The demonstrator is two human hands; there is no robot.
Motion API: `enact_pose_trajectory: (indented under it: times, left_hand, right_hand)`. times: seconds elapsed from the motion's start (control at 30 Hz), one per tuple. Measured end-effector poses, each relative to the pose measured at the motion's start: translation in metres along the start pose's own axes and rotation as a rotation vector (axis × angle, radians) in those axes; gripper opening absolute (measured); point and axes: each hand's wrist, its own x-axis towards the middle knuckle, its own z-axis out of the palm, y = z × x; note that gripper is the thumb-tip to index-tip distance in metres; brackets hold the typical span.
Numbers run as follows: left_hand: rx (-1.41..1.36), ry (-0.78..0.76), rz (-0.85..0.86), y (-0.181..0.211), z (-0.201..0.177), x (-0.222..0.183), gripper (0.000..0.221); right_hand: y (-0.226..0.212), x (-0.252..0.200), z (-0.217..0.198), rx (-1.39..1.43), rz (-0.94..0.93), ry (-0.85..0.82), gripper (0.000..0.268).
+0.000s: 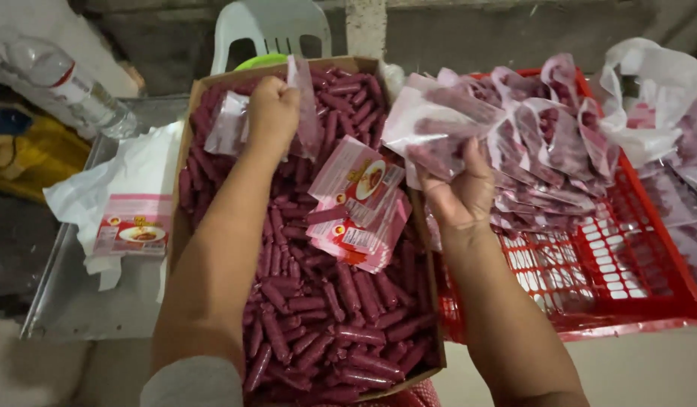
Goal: The person places sausages into plastic pouches by hand and then sets the filled pouches into a red plastic crate.
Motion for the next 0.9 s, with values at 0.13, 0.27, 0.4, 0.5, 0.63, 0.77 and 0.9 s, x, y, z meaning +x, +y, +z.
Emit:
enact_pose_trajectory:
  times: [0.13, 0.27, 0.4, 0.5, 0.63, 0.77, 0.9]
  left_hand:
    - [-0.768, 0.049, -0.040, 0.114, -0.043, -0.099, 0.022]
    - [-1.176, 0.054, -0.089, 0.141, -0.013, -0.132, 0.011]
    - [-1.330, 0.102, 0.044, 0.134, 0.017, -0.130, 0.014]
    - [-1.401, 0.082, 0.030, 0.135, -0.001, -0.123, 0.017]
    - [-1.421, -0.177, -0.163, 0.132, -0.026, -0.112, 0.020]
    - [-1.408, -0.143, -0.167, 0.125, -0.027, -0.102, 0.022]
    - [-1.369, -0.089, -0.199, 0.127, -0.030, -0.095, 0.020]
  right_hand:
    - [0.014, -0.016, 0.042, 0.122, 0.021, 0.135, 0.025]
    - [0.028, -0.028, 0.066, 0.068, 0.031, 0.267, 0.036]
    - [0.018, -0.016, 0.040, -0.066, 0.019, 0.287, 0.042]
    - [0.011, -0.005, 0.023, -0.358, -0.031, 0.147, 0.041]
    - [0.019, -0.020, 0.049, -0.381, 0.132, -0.103, 0.084]
    - [0.020, -0.024, 0.051, -0.152, 0.173, 0.323, 0.046]
    - [0.017, -0.031, 0.063, 0.041, 0.208, 0.379, 0.049]
